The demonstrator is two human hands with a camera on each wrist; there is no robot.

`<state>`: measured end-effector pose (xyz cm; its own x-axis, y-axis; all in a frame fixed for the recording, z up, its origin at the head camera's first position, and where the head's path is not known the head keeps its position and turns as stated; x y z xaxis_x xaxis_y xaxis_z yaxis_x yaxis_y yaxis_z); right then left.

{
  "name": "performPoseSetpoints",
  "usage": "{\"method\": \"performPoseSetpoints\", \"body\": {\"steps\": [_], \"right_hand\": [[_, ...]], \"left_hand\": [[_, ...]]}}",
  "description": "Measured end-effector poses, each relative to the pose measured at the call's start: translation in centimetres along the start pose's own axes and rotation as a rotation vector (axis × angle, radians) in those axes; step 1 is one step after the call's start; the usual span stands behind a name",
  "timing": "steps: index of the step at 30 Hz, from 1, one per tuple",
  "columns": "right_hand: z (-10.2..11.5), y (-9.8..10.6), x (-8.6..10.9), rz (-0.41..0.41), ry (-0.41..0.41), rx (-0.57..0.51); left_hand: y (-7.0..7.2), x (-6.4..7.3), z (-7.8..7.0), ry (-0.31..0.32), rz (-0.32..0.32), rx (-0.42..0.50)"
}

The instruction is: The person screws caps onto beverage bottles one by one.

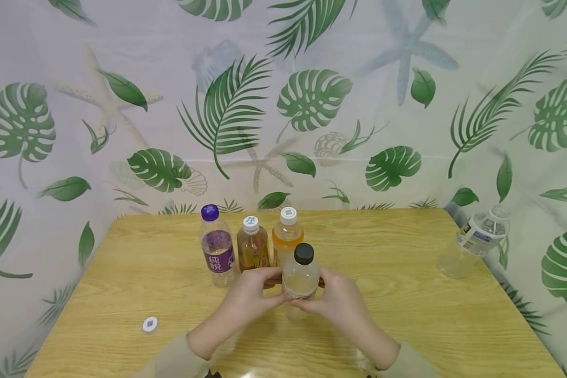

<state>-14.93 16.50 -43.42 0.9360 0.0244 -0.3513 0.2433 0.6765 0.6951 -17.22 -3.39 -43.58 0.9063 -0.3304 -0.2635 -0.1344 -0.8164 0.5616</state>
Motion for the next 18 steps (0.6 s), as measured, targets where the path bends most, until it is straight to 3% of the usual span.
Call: {"method": "performPoseSetpoints", "body": {"steps": [11, 18], "right_hand": [[-0.9, 1.8, -0.1, 0.015, -0.071, -0.015], [-1.8, 2.7, -0.6, -0.009, -0.034, 0.002]], "left_hand": [[-1.8, -0.2, -0.6, 0.001, -0.072, 0.057], [-3.0, -0.7, -1.2, -0.027, -0.129, 0.06]]}}
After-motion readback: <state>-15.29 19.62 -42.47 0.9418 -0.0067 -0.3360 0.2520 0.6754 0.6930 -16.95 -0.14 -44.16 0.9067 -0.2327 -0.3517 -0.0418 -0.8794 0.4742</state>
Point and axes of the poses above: each hand's wrist, its own x-axis away from the middle knuckle, its own y-axis out of the back of the hand, z = x × y, the point moved 2 cm from there along -x, towards the middle knuckle, and after that the axes turned 11 degrees about -z, right-handed, at the moved point
